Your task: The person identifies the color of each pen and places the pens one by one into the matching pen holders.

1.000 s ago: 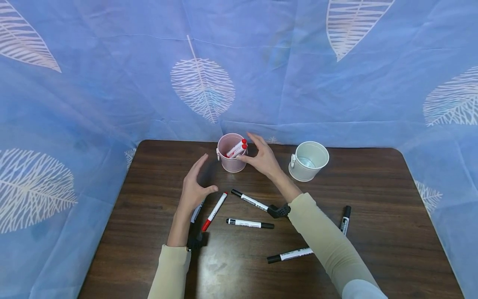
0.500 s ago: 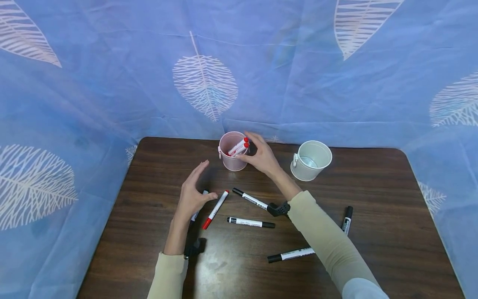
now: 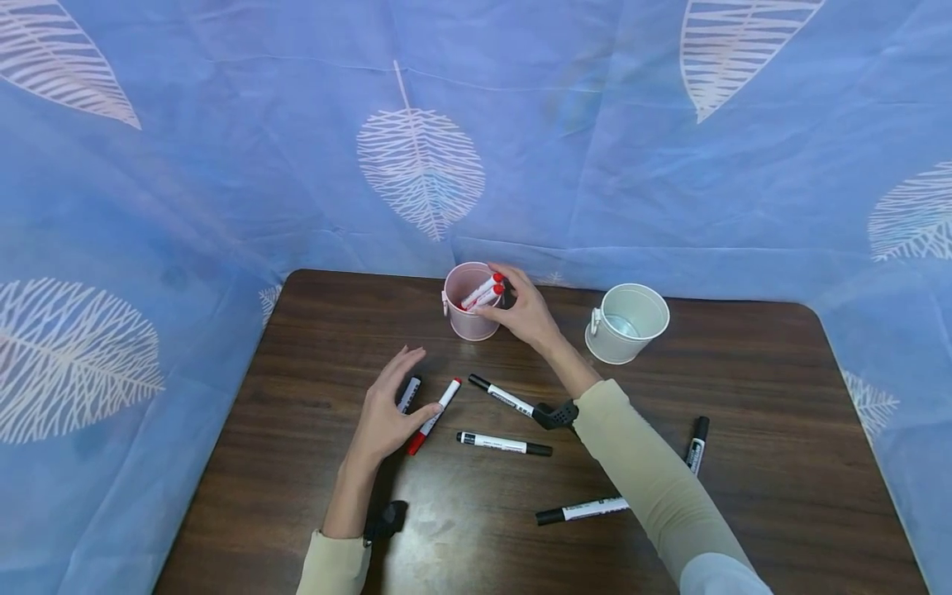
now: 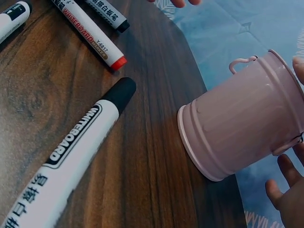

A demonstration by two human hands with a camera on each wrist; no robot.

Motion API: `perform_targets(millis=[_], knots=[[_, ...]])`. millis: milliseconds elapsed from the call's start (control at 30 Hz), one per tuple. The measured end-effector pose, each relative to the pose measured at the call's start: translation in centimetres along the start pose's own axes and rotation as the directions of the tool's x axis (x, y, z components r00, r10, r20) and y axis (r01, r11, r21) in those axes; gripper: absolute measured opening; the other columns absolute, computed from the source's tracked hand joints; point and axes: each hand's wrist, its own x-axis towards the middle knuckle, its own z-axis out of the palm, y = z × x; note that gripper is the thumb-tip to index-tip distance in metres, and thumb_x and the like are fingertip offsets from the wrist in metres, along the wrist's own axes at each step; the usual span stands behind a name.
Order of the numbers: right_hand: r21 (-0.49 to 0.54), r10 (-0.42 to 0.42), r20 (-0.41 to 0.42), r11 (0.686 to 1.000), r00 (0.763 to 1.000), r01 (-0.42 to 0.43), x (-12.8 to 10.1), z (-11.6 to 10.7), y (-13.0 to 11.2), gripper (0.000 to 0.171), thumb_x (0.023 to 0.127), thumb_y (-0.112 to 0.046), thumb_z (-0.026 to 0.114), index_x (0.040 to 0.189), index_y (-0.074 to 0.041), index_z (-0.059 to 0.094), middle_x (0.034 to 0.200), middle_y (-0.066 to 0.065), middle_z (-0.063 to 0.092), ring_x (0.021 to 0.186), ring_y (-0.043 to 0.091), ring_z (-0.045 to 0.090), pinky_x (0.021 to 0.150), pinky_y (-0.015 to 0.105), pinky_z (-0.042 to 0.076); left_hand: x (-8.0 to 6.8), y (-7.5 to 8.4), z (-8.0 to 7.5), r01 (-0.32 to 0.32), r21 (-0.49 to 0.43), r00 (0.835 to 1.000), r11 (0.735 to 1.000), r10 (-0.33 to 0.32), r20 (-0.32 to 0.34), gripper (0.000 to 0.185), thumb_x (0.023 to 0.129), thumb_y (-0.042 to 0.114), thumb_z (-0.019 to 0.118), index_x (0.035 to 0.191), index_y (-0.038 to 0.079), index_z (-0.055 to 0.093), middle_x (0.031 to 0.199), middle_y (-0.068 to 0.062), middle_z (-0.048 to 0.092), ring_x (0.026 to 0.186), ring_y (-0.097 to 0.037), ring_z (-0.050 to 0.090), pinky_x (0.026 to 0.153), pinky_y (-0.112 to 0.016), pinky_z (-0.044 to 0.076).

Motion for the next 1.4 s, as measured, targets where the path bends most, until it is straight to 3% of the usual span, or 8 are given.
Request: perform_targets(millis=[200,433,633,967,1167,1400], knots=[[0.013,0.002,-0.008,1.0,1.0,-0.002,0.2,0.0,0.3,0.076,0.08,-0.025,0.085,0.147,-0.018,0.049,0.147,0.009,0.044,0.135,0.024,0.041,0.111,0.047,0.034,-0.4,-0.5,0.0,-0.011,-0.004,1.0,1.0,0.011,-0.011,0.081,0.071,0.016,0.091,0.142,0.019,0.054,0.147,-0.002,0.051,0.142,-0.035,0.035,0.107,-0.059,0.034],[0.011,0.012,0.0,1.0,1.0,-0.012,0.1,-0.1,0.4,0.078,0.081,-0.026,0.084,0.149,-0.021,0.046,0.148,0.009,0.043,0.137,0.024,0.04,0.113,0.047,0.032,-1.5,-0.5,0.1,0.042,0.002,0.999,0.999,-0.042,0.002,0.073,0.076,0.017,0.088,0.141,0.013,0.056,0.148,-0.006,0.05,0.144,-0.028,0.035,0.109,-0.058,0.032],[0.02,0.014,0.001,1.0,1.0,-0.014,0.0,0.1,0.3,0.078,0.082,-0.029,0.084,0.15,-0.025,0.045,0.148,0.007,0.043,0.14,0.024,0.037,0.114,0.049,0.029,-2.8,-1.0,0.2,0.028,0.014,1.0,0.999,-0.029,0.004,0.054,0.078,0.013,0.086,0.128,0.011,0.066,0.146,-0.006,0.051,0.143,-0.034,0.035,0.109,-0.059,0.032],[-0.025,-0.028,-0.029,0.999,0.999,0.027,0.0,0.1,0.9,0.078,0.081,-0.028,0.084,0.149,-0.024,0.047,0.148,0.007,0.043,0.14,0.024,0.036,0.115,0.05,0.026,-4.4,-1.1,0.1,0.073,0.186,0.996,0.98,-0.08,0.027,0.047,0.079,0.02,0.086,0.122,0.016,0.07,0.147,-0.003,0.049,0.142,-0.032,0.035,0.104,-0.059,0.037],[-0.026,-0.033,-0.032,0.999,0.999,0.033,0.1,0.1,1.1,0.078,0.081,-0.028,0.085,0.149,-0.023,0.048,0.148,0.007,0.043,0.14,0.024,0.036,0.115,0.05,0.025,-4.8,-1.0,0.2,0.072,0.239,0.997,0.968,-0.078,0.017,0.045,0.078,0.024,0.087,0.119,0.017,0.072,0.15,-0.001,0.046,0.141,-0.033,0.037,0.102,-0.058,0.04],[-0.028,-0.025,-0.02,0.999,0.999,0.025,0.2,0.2,1.1,0.077,0.082,-0.03,0.083,0.15,-0.025,0.046,0.15,0.007,0.041,0.141,0.025,0.035,0.115,0.052,0.025,-4.9,-1.4,0.4,0.031,0.362,0.999,0.932,-0.038,0.011,0.034,0.064,0.033,0.095,0.086,0.021,0.072,0.148,-0.008,0.048,0.145,-0.04,0.029,0.108,-0.061,0.032]])
